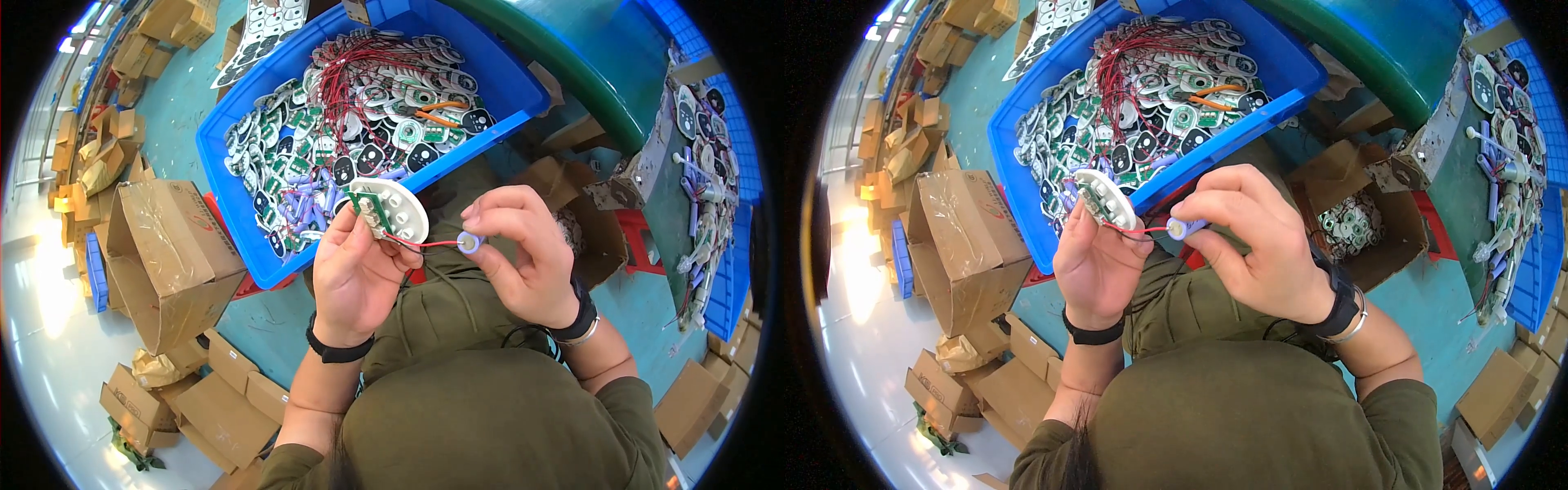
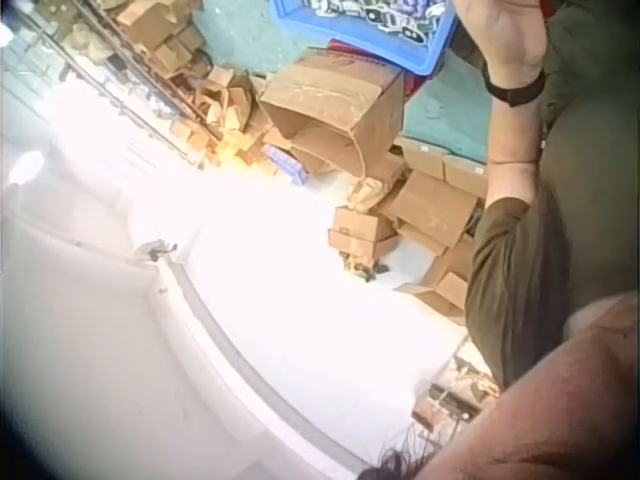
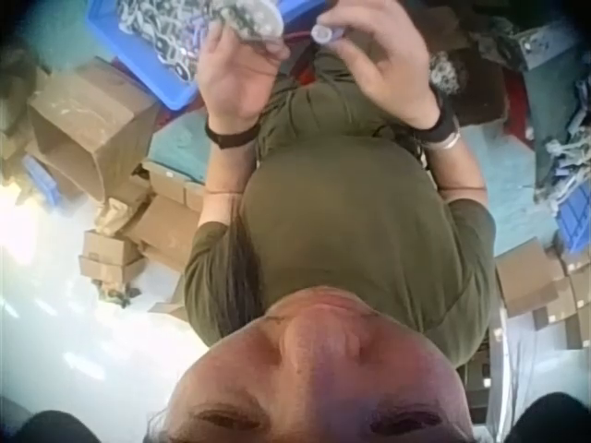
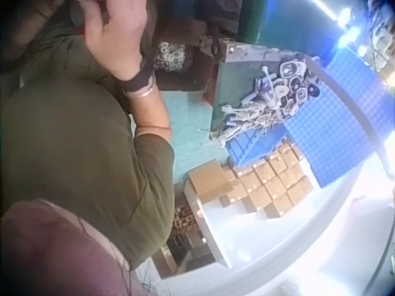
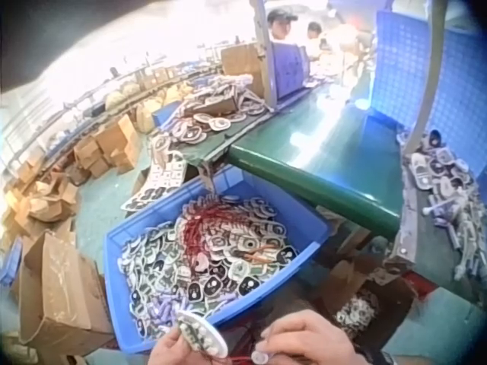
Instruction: Assembling, trimming, and sorting small electronic components on a factory production line.
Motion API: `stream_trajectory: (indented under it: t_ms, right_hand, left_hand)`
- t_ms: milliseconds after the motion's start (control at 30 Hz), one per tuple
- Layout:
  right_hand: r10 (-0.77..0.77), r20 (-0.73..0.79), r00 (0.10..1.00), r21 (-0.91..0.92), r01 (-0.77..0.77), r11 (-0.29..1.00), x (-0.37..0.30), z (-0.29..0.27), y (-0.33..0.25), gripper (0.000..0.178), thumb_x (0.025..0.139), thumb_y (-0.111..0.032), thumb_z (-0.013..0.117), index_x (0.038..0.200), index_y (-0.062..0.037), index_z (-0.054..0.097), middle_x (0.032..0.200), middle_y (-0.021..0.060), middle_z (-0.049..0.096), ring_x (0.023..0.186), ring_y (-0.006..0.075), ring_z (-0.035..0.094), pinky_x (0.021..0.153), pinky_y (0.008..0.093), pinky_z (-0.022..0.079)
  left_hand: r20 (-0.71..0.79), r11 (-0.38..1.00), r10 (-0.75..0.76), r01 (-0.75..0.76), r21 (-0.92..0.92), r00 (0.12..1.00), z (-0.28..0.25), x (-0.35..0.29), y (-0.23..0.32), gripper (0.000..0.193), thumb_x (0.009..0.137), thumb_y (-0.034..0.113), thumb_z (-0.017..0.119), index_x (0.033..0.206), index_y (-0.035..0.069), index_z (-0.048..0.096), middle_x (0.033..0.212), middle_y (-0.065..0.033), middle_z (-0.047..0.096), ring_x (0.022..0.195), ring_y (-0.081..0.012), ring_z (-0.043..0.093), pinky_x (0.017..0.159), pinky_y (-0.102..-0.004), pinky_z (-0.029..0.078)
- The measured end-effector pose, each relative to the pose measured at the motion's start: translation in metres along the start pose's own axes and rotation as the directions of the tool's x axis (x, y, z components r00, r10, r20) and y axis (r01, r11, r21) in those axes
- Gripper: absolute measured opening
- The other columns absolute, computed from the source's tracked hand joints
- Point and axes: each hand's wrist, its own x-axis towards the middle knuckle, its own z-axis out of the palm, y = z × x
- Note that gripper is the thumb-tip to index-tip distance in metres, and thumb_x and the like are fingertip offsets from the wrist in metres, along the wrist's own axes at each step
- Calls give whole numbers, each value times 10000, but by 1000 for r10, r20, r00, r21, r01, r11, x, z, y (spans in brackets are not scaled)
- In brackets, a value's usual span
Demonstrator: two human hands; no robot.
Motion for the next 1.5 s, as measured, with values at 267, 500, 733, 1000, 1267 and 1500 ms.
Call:
stream_trajectory:
  t_ms: [267,500,733,1000,1267,1500]
  right_hand:
    - [-96,38,995,-43,98,994,5,0,-2,260,631,82,619,866,-21,574,830,109,519,696,220,532,590,266,444]
    - [137,129,982,39,-143,989,-6,2,21,189,697,-7,594,874,-18,528,871,109,543,795,244,540,702,320,436]
    - [269,153,951,142,-291,946,-17,-3,28,162,742,-47,549,884,-9,482,820,125,547,780,272,544,669,337,434]
    - [318,212,924,196,-359,912,-23,-16,30,172,740,-47,557,891,-10,483,790,117,568,705,236,570,624,331,449]
    - [387,271,881,227,-449,864,-27,-21,25,210,757,-44,562,946,-3,481,845,85,553,768,181,562,683,304,454]
    - [343,219,914,252,-392,885,-29,-24,22,183,755,-33,548,915,3,467,787,100,550,684,180,560,612,307,444]
  left_hand:
    - [-1,984,-74,73,-166,997,-5,5,-3,296,863,150,430,1126,18,403,1023,-121,529,876,-220,553,694,-346,479]
    - [-177,959,124,-72,275,976,6,0,-6,254,853,106,438,1090,17,420,977,-134,553,867,-256,574,713,-392,499]
    - [-174,835,130,-13,551,976,8,1,-11,195,879,137,418,1048,39,418,938,-122,568,743,-259,610,580,-288,508]
    - [-223,819,116,34,572,968,17,7,-19,182,884,191,433,981,38,455,853,-102,593,654,-226,618,507,-255,495]
    - [-180,801,95,32,598,979,24,8,-21,174,885,180,431,971,32,461,833,-100,593,644,-215,616,502,-244,482]
    - [-200,819,129,9,574,971,21,5,-24,219,888,155,409,1027,-12,428,830,-137,584,628,-227,608,509,-264,495]
